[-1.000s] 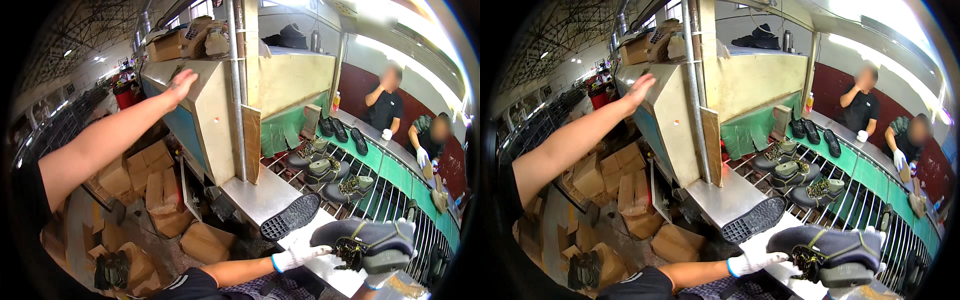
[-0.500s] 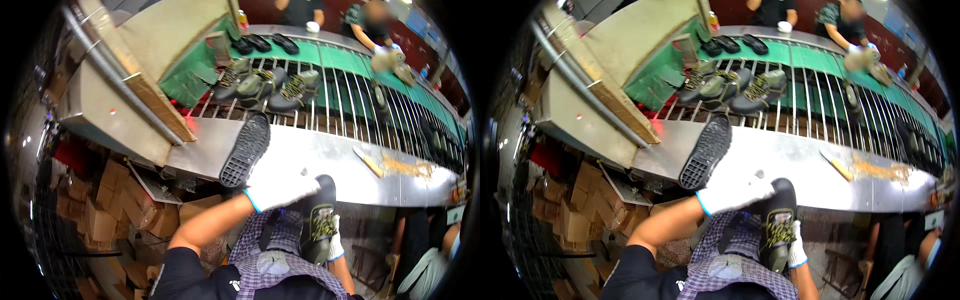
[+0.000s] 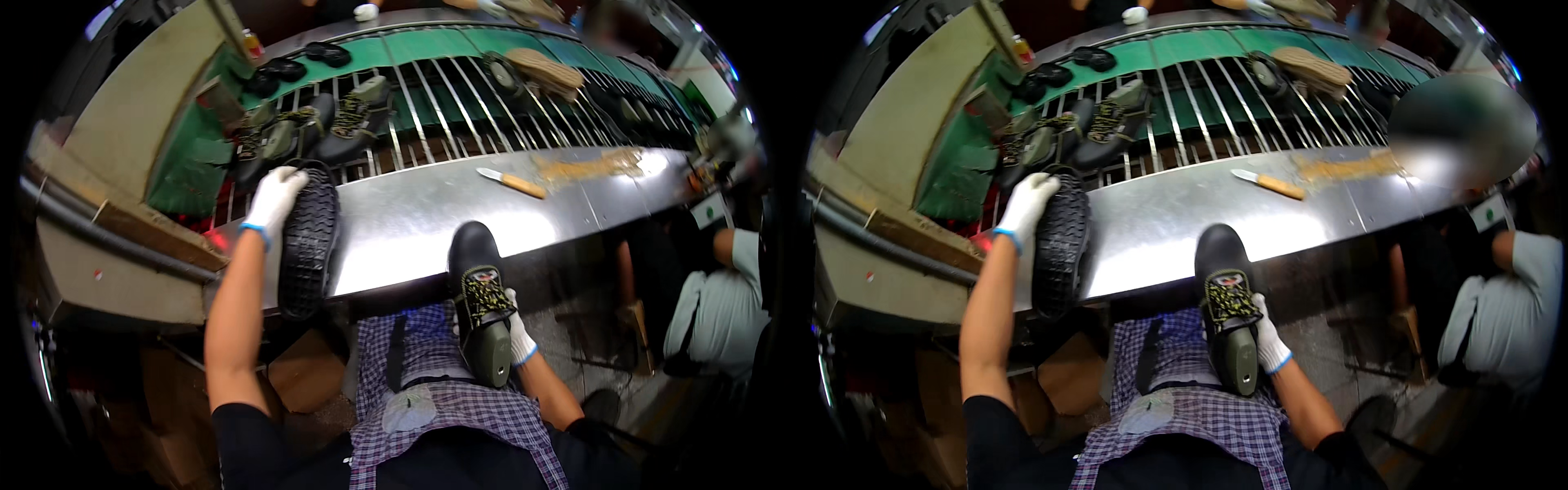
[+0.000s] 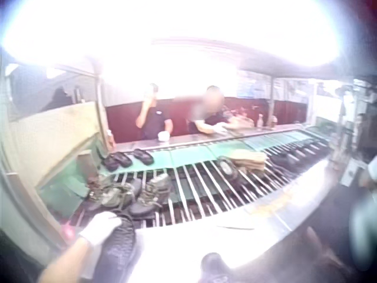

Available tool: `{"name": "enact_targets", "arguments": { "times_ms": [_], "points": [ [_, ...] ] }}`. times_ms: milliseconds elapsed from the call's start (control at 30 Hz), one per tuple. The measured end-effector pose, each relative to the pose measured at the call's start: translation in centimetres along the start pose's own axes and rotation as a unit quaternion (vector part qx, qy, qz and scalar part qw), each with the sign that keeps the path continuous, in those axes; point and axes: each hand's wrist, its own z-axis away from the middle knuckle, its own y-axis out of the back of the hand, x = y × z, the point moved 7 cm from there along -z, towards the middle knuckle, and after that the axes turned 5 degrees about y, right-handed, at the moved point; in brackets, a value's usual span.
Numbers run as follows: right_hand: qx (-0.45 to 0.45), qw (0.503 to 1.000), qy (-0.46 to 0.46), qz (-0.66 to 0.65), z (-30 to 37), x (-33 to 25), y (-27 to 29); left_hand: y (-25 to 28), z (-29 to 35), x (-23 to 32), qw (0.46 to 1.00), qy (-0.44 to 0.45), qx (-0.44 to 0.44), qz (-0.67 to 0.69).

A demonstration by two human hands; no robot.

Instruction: The person takes shoe soles and uppers from a conveyor, applies adhesive with a brush, and presses the soles onto the uppers by hand. They use a knife to scrape the edges and place the shoes on a rack.

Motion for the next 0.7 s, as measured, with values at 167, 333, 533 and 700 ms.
{"name": "enact_targets", "arguments": {
  "times_ms": [167, 333, 533, 700],
  "points": [
    [-0.049, 0.999, 0.006, 0.010, 0.1, -1.6, -3.1, -2.2, 7.9, 11.9, 0.970, 0.025, -0.158, 0.183],
    [0.018, 0.991, 0.027, 0.132, 1.7, -2.4, -4.1, -10.2, 14.8, 15.4, 0.957, -0.081, -0.240, 0.143],
    [0.058, 0.985, 0.046, 0.155, 3.8, 0.5, 1.7, -21.1, 23.6, 7.5, 0.948, -0.175, -0.246, 0.097],
    [0.078, 0.995, 0.040, 0.049, 5.9, 2.2, 4.8, -22.0, 22.7, 5.8, 0.897, -0.028, -0.344, 0.275]
  ]
}}
